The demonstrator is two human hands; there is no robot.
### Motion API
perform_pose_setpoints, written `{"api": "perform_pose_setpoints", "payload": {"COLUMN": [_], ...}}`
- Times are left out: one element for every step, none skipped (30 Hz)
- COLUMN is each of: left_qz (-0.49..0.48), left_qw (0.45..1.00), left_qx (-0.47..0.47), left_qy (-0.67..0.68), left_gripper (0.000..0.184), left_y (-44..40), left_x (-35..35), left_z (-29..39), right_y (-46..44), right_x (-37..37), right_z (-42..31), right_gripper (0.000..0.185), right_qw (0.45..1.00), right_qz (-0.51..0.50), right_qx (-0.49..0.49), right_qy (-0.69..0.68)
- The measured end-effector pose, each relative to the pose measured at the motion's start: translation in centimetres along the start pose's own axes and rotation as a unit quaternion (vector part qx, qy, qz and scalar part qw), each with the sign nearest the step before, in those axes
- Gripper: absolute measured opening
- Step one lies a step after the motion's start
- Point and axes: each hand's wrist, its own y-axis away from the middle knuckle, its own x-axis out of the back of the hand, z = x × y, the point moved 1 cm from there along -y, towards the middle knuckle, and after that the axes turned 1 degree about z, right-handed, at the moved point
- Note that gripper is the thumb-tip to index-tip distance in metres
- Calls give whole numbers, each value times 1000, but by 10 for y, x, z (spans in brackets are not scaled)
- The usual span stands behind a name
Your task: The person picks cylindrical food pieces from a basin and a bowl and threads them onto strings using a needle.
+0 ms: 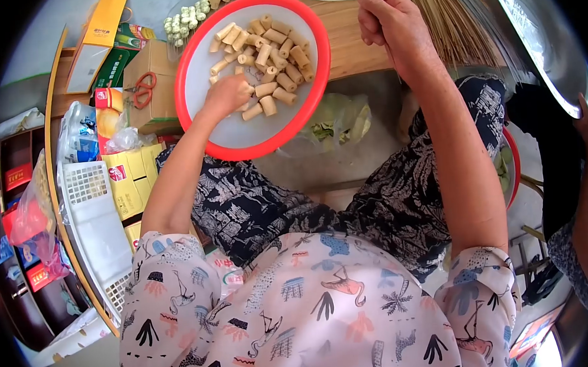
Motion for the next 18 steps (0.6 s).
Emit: {"api": "perform_pose_setpoints", "payload": {"left_qz": [-1,24,49,49,4,-42,-40,3,46,46,24,3,5,19,36,47,52,43], "left_qw": [1000,997,989,989,988,985,985,998,997,997,997,996,996,999,999,999,959,843], "left_qx": [0,16,34,38,41,44,45,-6,-57,-58,-41,-25,-27,4,30,17,90,154], "left_qy": [-1,69,138,136,148,159,159,63,-34,-32,-59,-87,-87,-45,-4,-7,264,514], "left_gripper": [24,27,30,30,31,31,31,32,33,33,36,39,39,40,42,42,40,39], "left_y": [1,4,7,11,15,19,23,29,31,30,29,27,28,29,24,16,7,-2], "left_x": [4,10,13,13,11,9,0,-12,-22,-23,-24,-24,-23,-20,-13,-12,-18,-20], "left_z": [-4,-12,-18,-21,-23,-25,-28,-28,-30,-25,-20,-15,-14,-14,-14,-22,-40,-47], "right_y": [1,1,1,1,0,-2,-3,-5,-5,-4,-2,-1,0,-1,-2,-2,-1,0], "right_x": [0,-1,-2,-3,-1,0,0,0,1,0,-2,-3,-3,-1,2,3,3,3], "right_z": [-1,-2,-2,-1,-1,0,1,3,4,3,2,1,2,3,3,3,1,-2], "right_gripper": [27,27,27,27,27,27,27,27,28,28,27,27,27,25,24,23,23,23], "right_qw": [1000,1000,1000,1000,1000,1000,1000,1000,1000,1000,1000,1000,1000,1000,1000,1000,1000,1000], "right_qz": [0,-2,-6,-9,-16,-22,-24,-25,-25,-25,-23,-22,-21,-19,-14,-2,6,13], "right_qx": [-1,0,2,1,-1,-2,-1,-2,-4,-3,-3,-2,1,10,23,23,22,19], "right_qy": [-1,1,2,0,-2,-4,-5,-7,-8,-6,-8,-10,-9,0,9,10,9,8]}}
